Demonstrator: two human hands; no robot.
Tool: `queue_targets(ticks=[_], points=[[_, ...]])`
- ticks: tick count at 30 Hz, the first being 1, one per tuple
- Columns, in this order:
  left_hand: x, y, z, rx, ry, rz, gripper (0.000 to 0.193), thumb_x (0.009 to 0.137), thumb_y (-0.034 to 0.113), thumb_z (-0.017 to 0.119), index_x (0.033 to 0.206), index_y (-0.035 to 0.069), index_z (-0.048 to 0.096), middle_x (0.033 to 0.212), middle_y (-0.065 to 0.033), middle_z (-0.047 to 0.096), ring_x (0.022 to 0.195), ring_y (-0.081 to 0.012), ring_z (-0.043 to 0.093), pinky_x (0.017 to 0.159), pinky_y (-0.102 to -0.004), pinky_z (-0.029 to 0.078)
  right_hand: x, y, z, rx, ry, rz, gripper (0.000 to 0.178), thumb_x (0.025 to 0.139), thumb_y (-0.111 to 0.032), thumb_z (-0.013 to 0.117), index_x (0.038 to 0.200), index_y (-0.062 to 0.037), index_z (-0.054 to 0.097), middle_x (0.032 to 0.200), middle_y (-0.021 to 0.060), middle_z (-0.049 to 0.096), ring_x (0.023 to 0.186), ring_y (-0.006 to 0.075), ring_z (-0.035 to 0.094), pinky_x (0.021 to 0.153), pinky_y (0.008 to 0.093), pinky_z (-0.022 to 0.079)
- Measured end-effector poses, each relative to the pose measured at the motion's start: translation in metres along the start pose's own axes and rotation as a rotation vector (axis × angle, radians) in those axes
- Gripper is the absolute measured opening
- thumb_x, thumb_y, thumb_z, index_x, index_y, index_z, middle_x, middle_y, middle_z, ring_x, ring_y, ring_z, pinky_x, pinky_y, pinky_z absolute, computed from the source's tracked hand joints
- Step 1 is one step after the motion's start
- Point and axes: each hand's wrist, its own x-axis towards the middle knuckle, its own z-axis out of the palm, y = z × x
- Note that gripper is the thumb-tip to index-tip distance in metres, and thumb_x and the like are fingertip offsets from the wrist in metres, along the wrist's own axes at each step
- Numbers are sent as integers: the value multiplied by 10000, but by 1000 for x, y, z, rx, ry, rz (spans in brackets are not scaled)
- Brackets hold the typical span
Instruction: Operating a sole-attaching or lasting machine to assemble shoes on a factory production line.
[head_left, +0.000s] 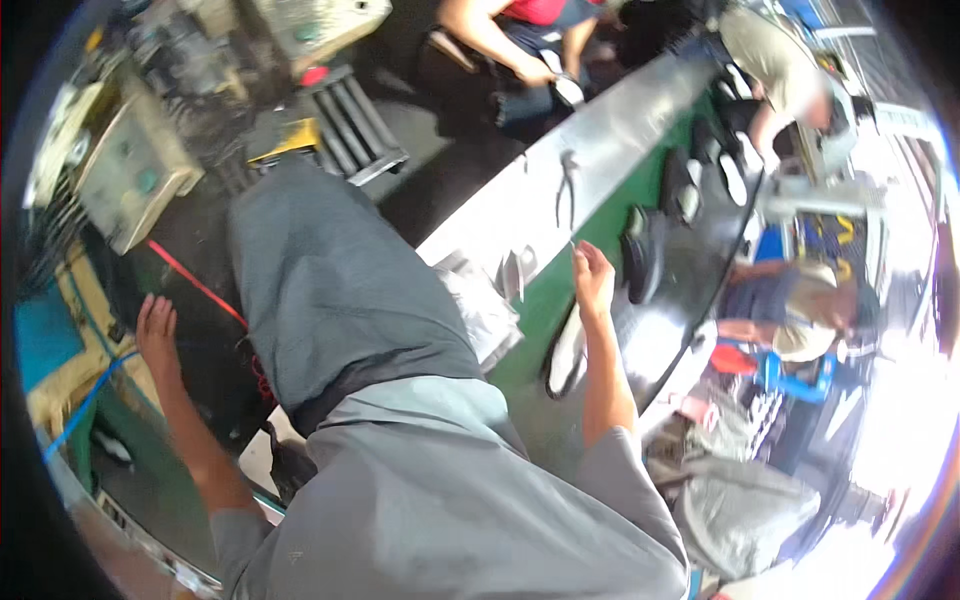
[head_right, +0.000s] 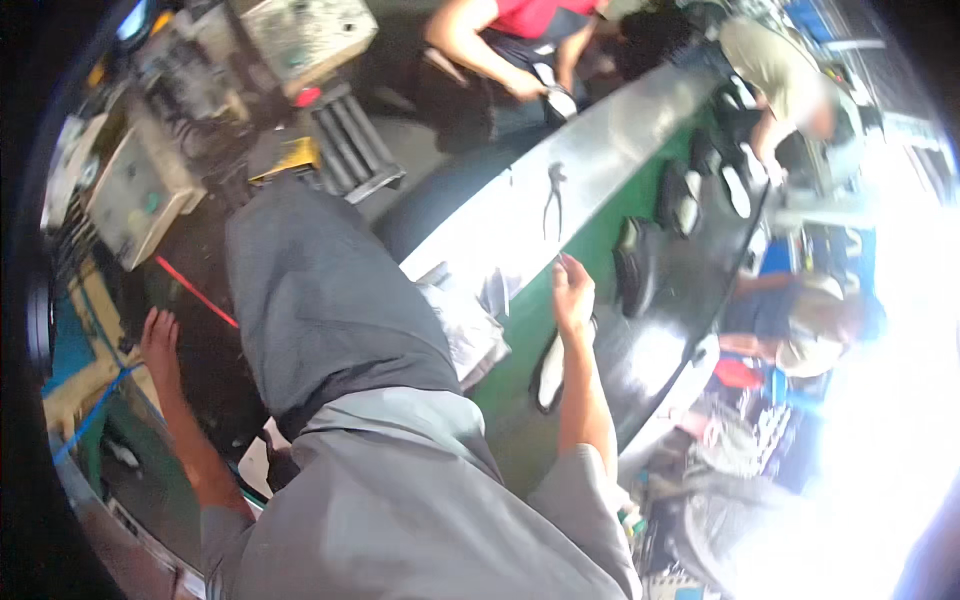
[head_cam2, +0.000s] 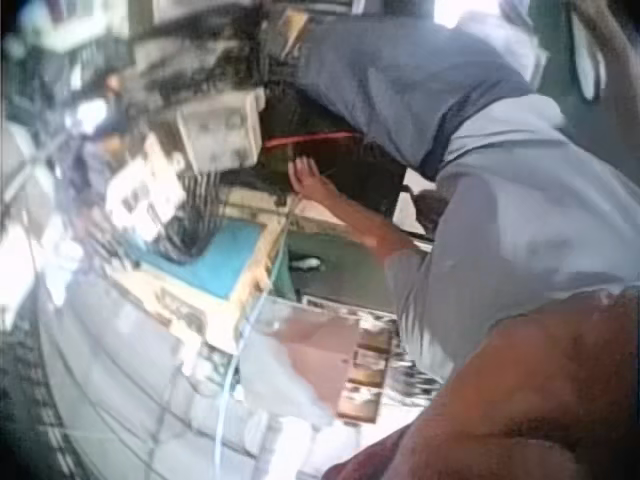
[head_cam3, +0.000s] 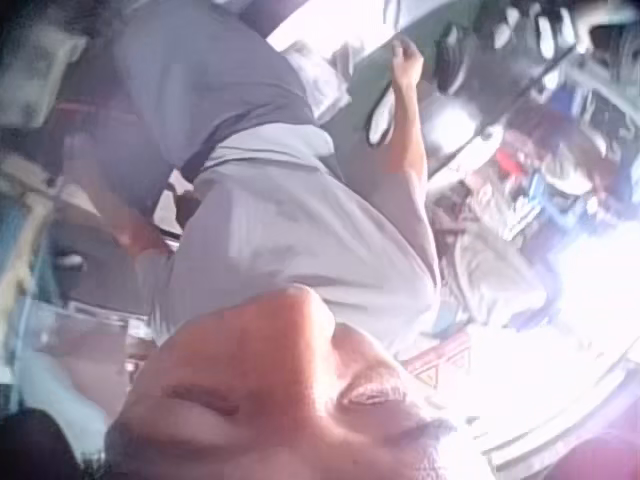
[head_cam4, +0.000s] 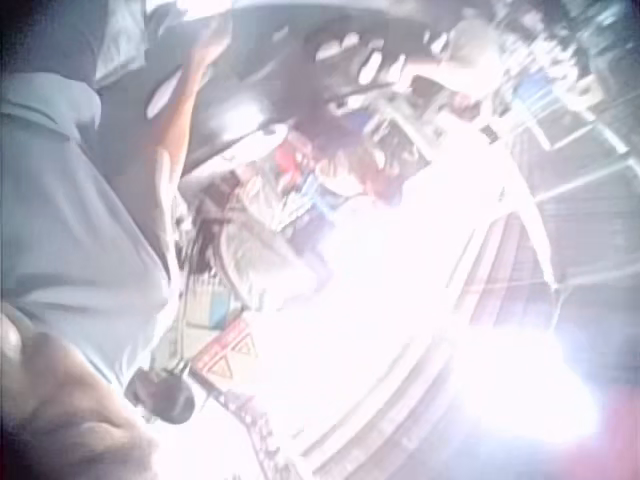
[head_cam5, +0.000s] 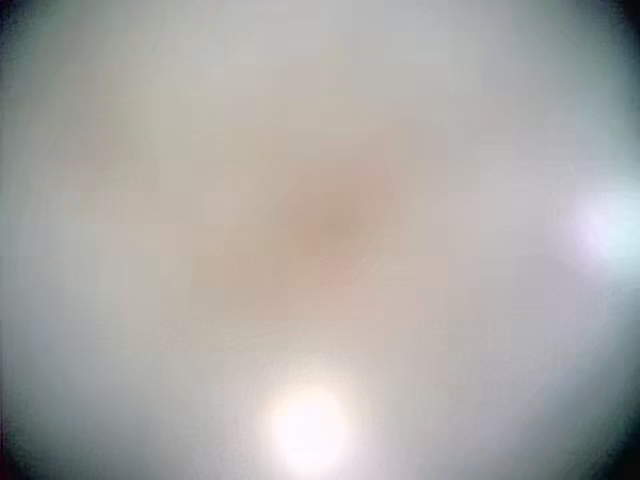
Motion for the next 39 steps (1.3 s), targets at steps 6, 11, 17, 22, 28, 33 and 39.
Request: queue_targets(ticks=[6, 11, 17, 22, 28, 33, 39], points=[[-34, 39, 235, -74, -282, -71, 539, 1101, 104, 656, 1592, -52, 499, 1442, -226, 656, 1326, -336, 683, 1171, -447, 550, -155, 184, -79, -9, 92, 630, 1105, 866, -534, 907, 1636, 81, 406, 1344, 263, 740, 1255, 350, 718, 1089, 404, 540], [-58, 59, 297, 50, -342, -100, 547, 1103, 115, 664, 1599, -43, 494, 1441, -215, 658, 1313, -325, 693, 1172, -442, 551, -202, 202, -34, -149, 125, 710, 1273, 812, -563, 933, 1740, -10, 260, 1623, 313, 539, 1481, 447, 566, 1217, 484, 453], [-112, 50, 406, 172, -714, -90, 582, 1058, 170, 731, 1573, -29, 546, 1388, -181, 703, 1208, -254, 738, 1099, -387, 572, -170, 168, -41, 327, 239, 681, 1174, 846, -356, 958, 1746, -23, 281, 1597, 254, 568, 1403, 367, 617, 1180, 443, 481], [-184, 21, 497, 78, -1074, -161, 718, 1040, 150, 774, 1666, 35, 441, 1523, -191, 619, 1392, -243, 620, 1149, -405, 542, -119, 30, 5, 972, 92, 511, 800, 954, -147, 849, 1618, -9, 427, 1364, 142, 675, 1226, 262, 673, 1067, 417, 556], [-202, 89, 533, 24, -928, 59, 766, 998, 353, 851, 1571, -23, 510, 1518, -178, 593, 1380, -203, 575, 1110, -354, 512, -83, -128, 81, 1103, -268, 145, 784, 1005, -177, 818, 1633, 55, 410, 1386, 130, 682, 1233, 222, 664, 1069, 383, 549], [-164, 103, 454, 200, -470, 419, 568, 1010, 292, 800, 1410, -78, 639, 1292, -161, 710, 1161, -242, 687, 1026, -376, 543, -74, -221, 113, 747, -468, -79, 634, 1084, -291, 730, 1549, 93, 534, 1319, 190, 728, 1177, 228, 692, 1024, 365, 555], [-177, 100, 369, 210, -350, 202, 433, 1103, 237, 643, 1393, -85, 650, 1129, -114, 743, 1007, -176, 683, 924, -336, 545, -105, -231, 142, 558, -599, -71, 712, 1166, -490, 541, 1517, 129, 570, 1370, 242, 724, 1279, 268, 662, 1126, 390, 491]])
